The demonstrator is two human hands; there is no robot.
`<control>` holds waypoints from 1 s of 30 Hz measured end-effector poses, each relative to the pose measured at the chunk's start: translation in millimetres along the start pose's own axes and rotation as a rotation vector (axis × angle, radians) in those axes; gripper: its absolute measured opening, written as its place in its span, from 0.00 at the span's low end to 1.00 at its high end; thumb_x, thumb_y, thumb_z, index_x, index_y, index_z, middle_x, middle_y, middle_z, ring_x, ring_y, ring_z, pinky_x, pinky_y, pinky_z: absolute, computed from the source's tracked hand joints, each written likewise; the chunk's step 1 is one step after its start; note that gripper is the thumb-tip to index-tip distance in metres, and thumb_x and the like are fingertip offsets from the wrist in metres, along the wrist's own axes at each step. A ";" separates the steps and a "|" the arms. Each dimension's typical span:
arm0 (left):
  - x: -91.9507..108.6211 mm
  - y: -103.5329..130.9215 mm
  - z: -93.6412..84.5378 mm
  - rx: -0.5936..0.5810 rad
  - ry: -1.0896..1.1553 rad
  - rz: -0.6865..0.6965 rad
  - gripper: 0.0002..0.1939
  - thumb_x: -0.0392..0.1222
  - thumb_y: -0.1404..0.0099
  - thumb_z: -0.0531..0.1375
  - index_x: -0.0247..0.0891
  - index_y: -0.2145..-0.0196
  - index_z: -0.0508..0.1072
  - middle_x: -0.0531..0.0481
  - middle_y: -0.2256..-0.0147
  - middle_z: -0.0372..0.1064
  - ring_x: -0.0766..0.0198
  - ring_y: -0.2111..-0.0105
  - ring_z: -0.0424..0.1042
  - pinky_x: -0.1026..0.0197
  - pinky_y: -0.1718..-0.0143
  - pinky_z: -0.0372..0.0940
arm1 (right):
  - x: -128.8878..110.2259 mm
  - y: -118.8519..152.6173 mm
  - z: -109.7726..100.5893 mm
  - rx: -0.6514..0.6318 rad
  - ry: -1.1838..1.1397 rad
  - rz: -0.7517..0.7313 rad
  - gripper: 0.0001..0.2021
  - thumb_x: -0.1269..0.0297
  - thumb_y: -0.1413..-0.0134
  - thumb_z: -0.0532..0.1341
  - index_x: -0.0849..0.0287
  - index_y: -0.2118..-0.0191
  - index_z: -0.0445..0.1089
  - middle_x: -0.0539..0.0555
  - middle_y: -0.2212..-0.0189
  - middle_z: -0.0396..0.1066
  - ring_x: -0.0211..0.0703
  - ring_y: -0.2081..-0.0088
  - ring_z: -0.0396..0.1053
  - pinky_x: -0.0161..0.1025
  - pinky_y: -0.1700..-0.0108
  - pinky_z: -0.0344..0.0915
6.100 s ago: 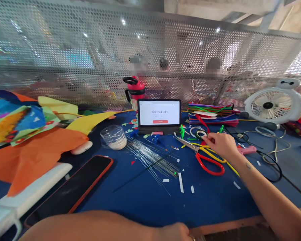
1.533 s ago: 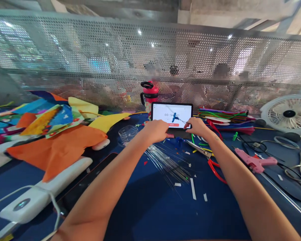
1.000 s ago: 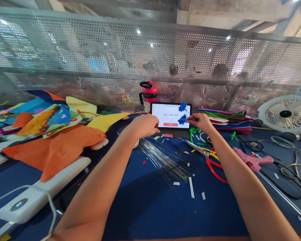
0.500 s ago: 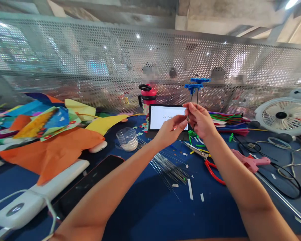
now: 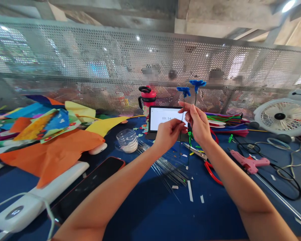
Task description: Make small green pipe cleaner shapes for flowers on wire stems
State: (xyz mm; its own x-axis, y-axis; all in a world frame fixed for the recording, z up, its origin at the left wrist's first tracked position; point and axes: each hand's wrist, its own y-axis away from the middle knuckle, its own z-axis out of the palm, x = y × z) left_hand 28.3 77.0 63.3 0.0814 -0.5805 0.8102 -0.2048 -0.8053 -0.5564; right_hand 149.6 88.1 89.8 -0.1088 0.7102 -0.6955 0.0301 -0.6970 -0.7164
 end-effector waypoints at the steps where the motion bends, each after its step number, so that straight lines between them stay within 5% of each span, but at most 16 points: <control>1: 1.1 0.5 -0.7 0.017 -0.003 0.016 0.10 0.44 0.38 0.56 0.34 0.66 0.70 0.44 0.70 0.75 0.61 0.69 0.76 0.62 0.69 0.70 | 0.3 0.2 -0.3 0.008 0.052 -0.016 0.18 0.55 0.37 0.48 0.54 0.54 0.72 0.51 0.68 0.70 0.32 0.74 0.56 0.31 0.72 0.58; 5: 6.6 1.1 -3.9 0.061 -0.027 0.120 0.11 0.45 0.37 0.56 0.34 0.67 0.71 0.46 0.72 0.74 0.64 0.72 0.74 0.62 0.69 0.70 | 1.7 4.9 3.3 -0.062 0.103 0.048 0.20 0.51 0.38 0.47 0.52 0.51 0.69 0.51 0.62 0.71 0.37 0.64 0.64 0.33 0.66 0.63; 10: 10.4 0.1 -6.5 0.088 -0.175 0.218 0.10 0.42 0.39 0.57 0.32 0.67 0.75 0.49 0.77 0.70 0.67 0.78 0.68 0.66 0.77 0.64 | 3.0 12.0 12.2 -0.201 -0.037 0.150 0.21 0.49 0.39 0.47 0.53 0.54 0.70 0.53 0.60 0.70 0.38 0.63 0.69 0.35 0.64 0.67; 23: 5.3 -3.8 -3.2 -0.154 0.198 0.056 0.10 0.44 0.39 0.57 0.34 0.68 0.73 0.51 0.77 0.69 0.66 0.75 0.70 0.63 0.71 0.67 | -2.2 8.5 7.5 -0.239 0.056 0.054 0.19 0.50 0.39 0.49 0.57 0.61 0.71 0.51 0.68 0.69 0.33 0.71 0.65 0.31 0.67 0.65; 27: 11.6 -4.9 -6.3 -0.116 0.204 0.010 0.10 0.43 0.39 0.57 0.34 0.73 0.70 0.49 0.75 0.71 0.66 0.72 0.71 0.62 0.67 0.67 | 3.2 -4.7 -14.3 -0.350 0.182 0.045 0.23 0.45 0.41 0.48 0.55 0.53 0.68 0.51 0.67 0.71 0.32 0.75 0.64 0.30 0.74 0.61; 30: 19.7 -6.4 -14.1 -0.014 0.316 -0.041 0.09 0.42 0.38 0.56 0.35 0.72 0.68 0.48 0.73 0.72 0.65 0.70 0.73 0.61 0.64 0.68 | 21.5 -19.3 -50.3 -0.192 0.566 0.008 0.28 0.47 0.38 0.40 0.60 0.53 0.69 0.55 0.65 0.73 0.37 0.65 0.69 0.33 0.64 0.63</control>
State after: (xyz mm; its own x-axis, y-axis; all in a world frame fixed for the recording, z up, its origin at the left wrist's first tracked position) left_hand 17.4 72.4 85.4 -0.2166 -0.4799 0.8502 -0.2213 -0.8240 -0.5215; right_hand 196.6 121.8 85.9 0.4375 0.6836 -0.5843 0.2132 -0.7101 -0.6711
